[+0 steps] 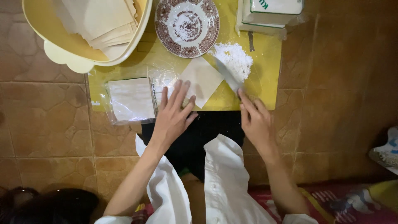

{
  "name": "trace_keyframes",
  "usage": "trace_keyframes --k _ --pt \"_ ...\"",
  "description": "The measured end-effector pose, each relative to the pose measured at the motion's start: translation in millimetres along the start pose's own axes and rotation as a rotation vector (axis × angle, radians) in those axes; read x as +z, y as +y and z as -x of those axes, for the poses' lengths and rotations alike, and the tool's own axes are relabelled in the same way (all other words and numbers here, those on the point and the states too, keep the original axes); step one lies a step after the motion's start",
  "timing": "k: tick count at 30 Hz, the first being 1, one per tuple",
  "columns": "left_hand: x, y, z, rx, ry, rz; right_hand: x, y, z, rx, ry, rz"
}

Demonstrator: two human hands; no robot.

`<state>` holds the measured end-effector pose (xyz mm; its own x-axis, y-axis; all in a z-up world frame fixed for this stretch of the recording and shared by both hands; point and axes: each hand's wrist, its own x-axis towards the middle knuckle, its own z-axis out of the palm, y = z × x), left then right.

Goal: Cutting a stack of thin dough wrappers into smaller pieces using a knife.

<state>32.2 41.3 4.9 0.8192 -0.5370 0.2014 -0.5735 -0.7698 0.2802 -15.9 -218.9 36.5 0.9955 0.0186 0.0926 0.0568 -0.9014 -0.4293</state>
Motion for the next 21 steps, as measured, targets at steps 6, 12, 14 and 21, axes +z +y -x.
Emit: trace_keyframes --k 6,12,14,21 --pt "21 -4 -3 0.140 0.166 -0.055 5 12 -13 -0.094 0.020 0.141" --pt "19 -6 -9 0.203 0.245 0.010 -4 -8 -21 -0.140 0.023 0.180" --pt "17 -8 -10 0.217 0.286 0.045 -4 -13 -23 -0.172 0.046 0.175" --pt "3 -14 -16 0.053 0.283 0.633 13 -22 -30 -0.186 0.070 -0.080"
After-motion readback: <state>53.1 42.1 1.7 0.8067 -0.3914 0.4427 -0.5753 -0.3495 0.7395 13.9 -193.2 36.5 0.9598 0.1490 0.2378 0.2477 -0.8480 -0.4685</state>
